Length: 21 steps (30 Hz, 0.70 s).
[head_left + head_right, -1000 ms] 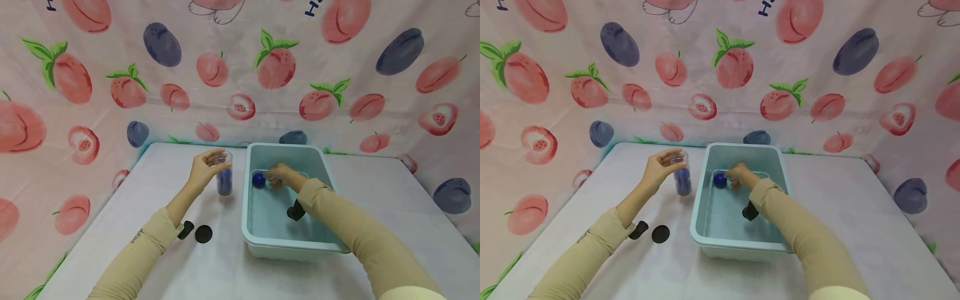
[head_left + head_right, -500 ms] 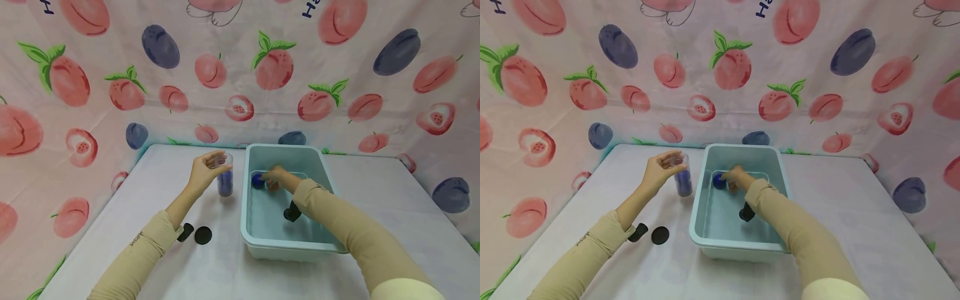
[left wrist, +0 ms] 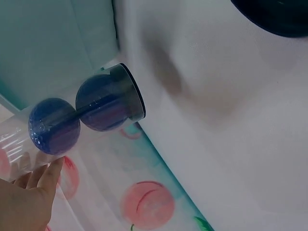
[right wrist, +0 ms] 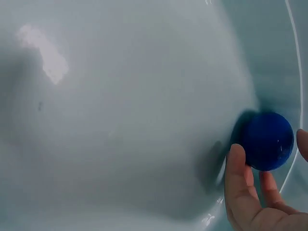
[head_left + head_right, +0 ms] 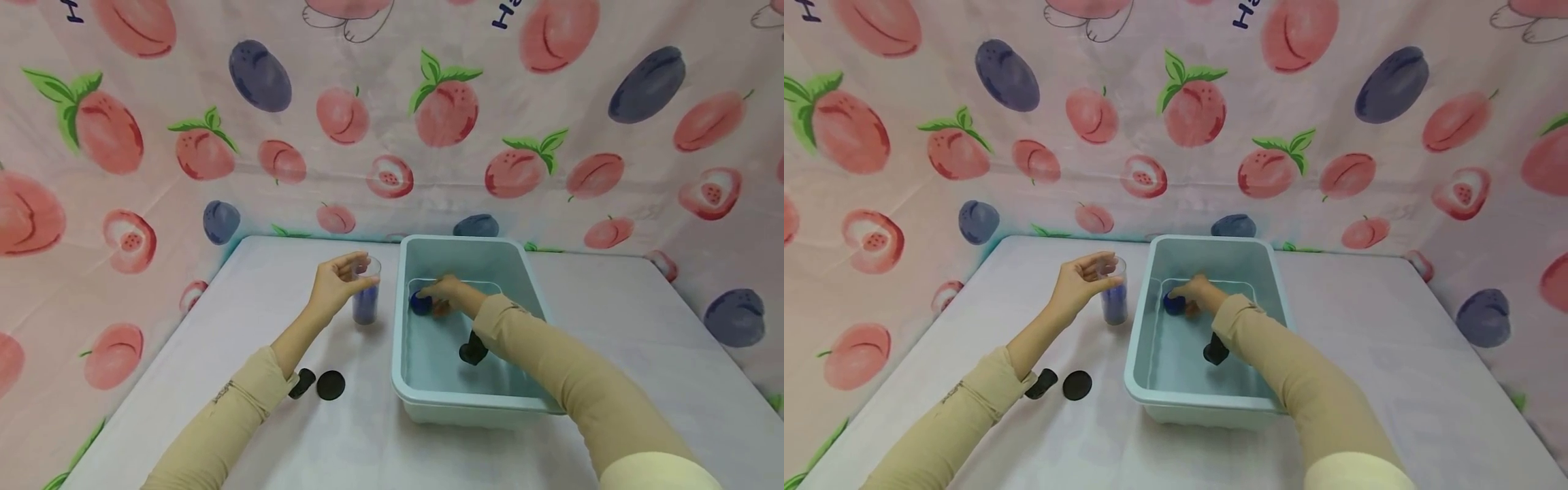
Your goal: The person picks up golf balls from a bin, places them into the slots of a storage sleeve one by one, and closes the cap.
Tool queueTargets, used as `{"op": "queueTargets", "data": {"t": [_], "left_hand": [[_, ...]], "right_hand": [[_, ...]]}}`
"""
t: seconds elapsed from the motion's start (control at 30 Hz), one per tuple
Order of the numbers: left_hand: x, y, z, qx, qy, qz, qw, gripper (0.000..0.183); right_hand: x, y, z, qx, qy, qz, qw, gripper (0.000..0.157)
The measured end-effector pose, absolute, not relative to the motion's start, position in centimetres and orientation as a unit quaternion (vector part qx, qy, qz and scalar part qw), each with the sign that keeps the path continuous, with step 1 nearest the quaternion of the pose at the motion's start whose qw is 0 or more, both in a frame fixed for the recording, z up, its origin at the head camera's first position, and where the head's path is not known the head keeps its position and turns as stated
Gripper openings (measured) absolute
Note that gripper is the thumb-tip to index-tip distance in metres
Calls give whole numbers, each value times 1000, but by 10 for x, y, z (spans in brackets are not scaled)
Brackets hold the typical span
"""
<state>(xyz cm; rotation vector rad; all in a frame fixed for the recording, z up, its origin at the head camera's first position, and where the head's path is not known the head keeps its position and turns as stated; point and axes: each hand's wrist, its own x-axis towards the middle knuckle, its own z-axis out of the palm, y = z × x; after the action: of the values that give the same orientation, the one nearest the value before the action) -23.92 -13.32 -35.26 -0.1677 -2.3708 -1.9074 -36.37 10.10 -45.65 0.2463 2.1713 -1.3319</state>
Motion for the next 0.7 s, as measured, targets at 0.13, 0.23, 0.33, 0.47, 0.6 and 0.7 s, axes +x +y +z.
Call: {"op": "queueTargets", "data": {"t": [0.13, 0.23, 0.33, 0.47, 0.6, 0.7], "left_hand": [[-239, -132, -353, -54, -778, -624, 43, 48], [-238, -132, -352, -53, -778, -624, 39, 48], [-236, -132, -352, -53, -780, -623, 36, 49], [-237, -133, -350, -54, -777, -626, 38, 49], [-237, -133, -350, -52, -774, -629, 45, 49], [-235, -134, -350, -48, -774, -629, 47, 49]], "right_hand": [[-373, 98, -467, 83, 814, -491, 299, 52], [-376, 97, -475, 72, 820, -484, 296, 48], [-376, 96, -476, 72, 824, -480, 293, 54], [-372, 97, -465, 83, 818, -485, 299, 74], [-347, 94, -430, 91, 821, -480, 296, 81], [-319, 90, -396, 94, 826, -471, 296, 73]]}}
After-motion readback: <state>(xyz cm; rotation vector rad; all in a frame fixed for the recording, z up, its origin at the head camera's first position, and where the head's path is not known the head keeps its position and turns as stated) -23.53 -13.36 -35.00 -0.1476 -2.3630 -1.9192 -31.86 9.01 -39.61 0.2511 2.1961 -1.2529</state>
